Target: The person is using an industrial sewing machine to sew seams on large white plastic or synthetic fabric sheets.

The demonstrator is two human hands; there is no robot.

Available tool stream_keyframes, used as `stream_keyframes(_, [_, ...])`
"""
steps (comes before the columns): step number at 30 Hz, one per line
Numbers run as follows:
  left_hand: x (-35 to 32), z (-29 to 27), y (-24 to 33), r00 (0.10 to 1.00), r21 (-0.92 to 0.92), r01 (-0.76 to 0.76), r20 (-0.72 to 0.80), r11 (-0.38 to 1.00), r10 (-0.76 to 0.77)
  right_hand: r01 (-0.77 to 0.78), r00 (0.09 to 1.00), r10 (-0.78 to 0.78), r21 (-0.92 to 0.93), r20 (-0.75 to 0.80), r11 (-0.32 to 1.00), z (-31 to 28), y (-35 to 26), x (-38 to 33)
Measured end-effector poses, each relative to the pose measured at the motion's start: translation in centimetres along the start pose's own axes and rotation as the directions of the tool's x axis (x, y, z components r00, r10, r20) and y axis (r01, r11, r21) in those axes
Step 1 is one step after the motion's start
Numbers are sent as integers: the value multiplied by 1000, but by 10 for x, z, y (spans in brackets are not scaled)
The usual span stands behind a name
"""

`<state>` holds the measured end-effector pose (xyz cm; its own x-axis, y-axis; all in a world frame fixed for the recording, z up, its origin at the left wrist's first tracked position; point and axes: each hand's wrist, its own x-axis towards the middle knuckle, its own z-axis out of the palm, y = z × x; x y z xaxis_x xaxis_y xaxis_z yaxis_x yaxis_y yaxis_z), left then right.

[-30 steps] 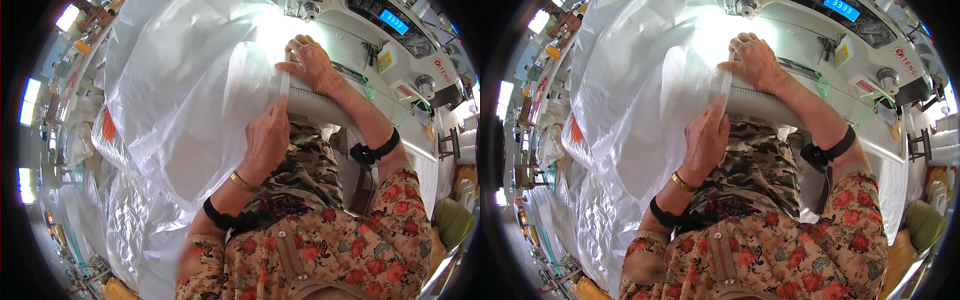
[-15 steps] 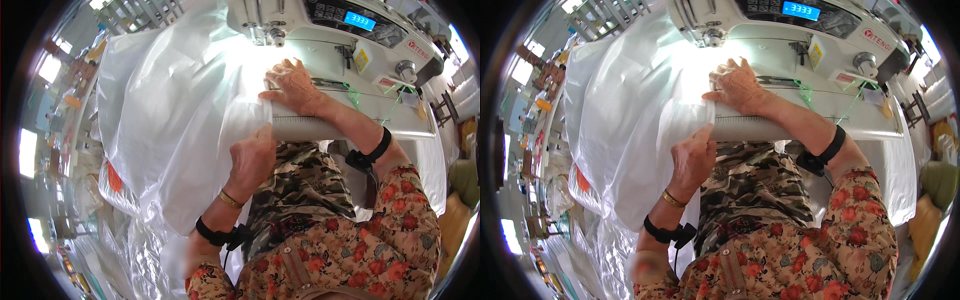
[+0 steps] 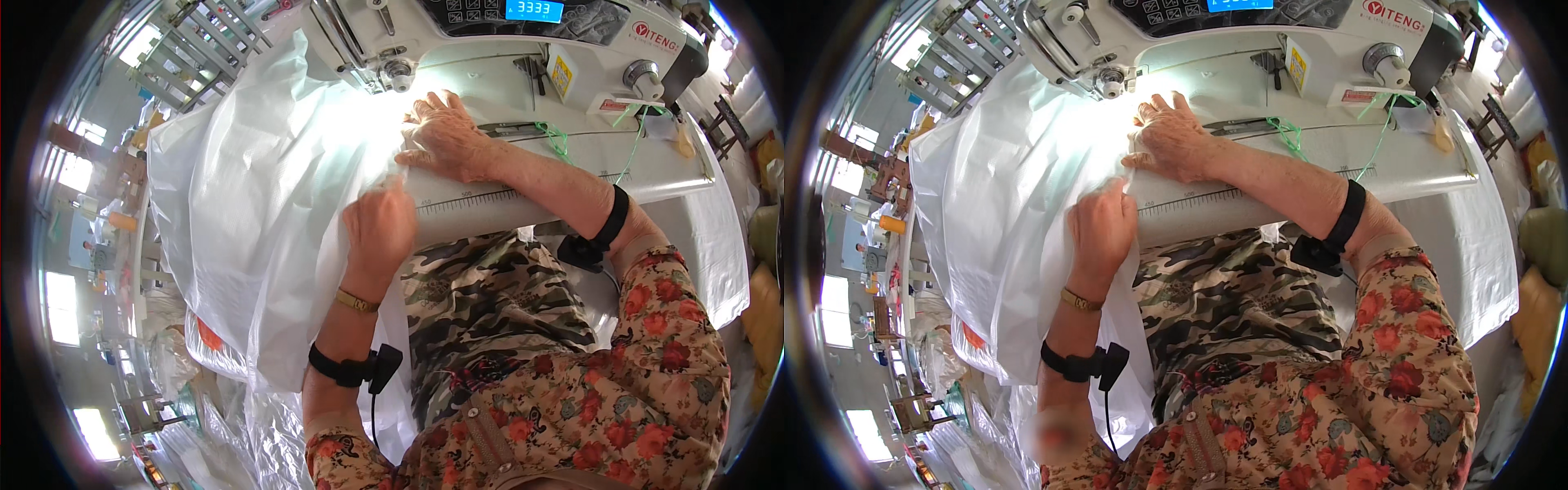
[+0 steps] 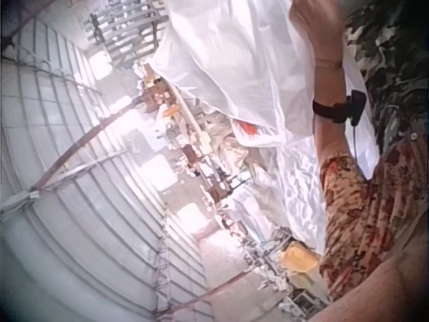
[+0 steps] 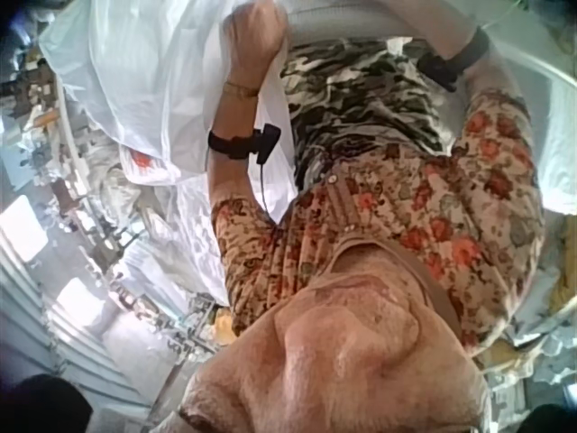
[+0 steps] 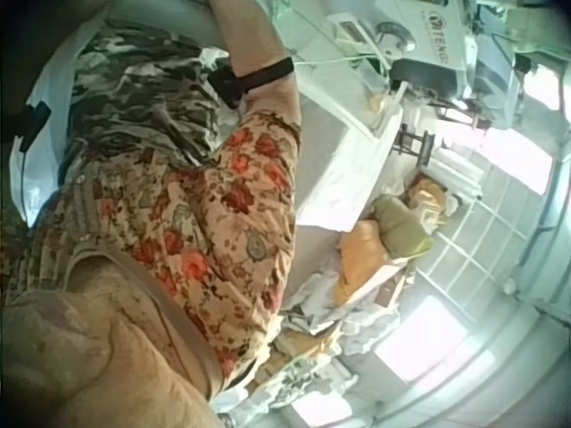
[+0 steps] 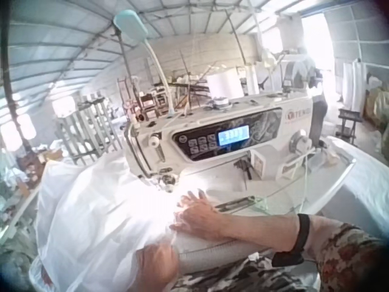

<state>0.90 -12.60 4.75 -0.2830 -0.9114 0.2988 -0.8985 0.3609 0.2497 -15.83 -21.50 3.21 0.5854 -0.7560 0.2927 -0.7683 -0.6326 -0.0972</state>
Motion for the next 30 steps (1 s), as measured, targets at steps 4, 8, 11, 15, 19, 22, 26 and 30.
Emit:
stream_keyframes(4, [18, -2, -7, 996, 135, 44, 65, 990, -53, 14, 1000, -14, -11, 12, 1000, 3, -2, 5])
stream_keyframes(8, [28, 1, -6, 981, 54, 186, 35, 981, -188, -9, 1000, 9, -34, -4, 999, 9, -1, 3])
stream_keyframes(11, [27, 8, -23, 983, 56, 86, -168, 995, -76, 35, 993, -38, -22, -108, 999, 7, -9, 0])
stream_keyframes(15, [33, -3, -12, 989, 12, 144, -41, 990, -143, -20, 996, 17, 28, 87, 999, -11, -10, -2])
stream_keyframes(19, [34, 1, -17, 989, 5, 124, -76, 992, -123, -25, 997, 25, -5, 69, 1000, -13, -13, -2])
stream_keyframes(22, [37, 3, -16, 986, 26, 156, -58, 987, -154, -31, 996, 31, 4, 88, 999, -13, -12, -1])
stream_keyframes(26, [46, 5, -23, 993, 76, 95, -81, 993, -89, -35, 997, 34, 7, 65, 999, -11, -10, 0])
stream_keyframes(30, [52, 7, -27, 979, 1, 202, 16, 979, -202, -34, 999, 33, 27, 24, 999, -9, -10, 2])
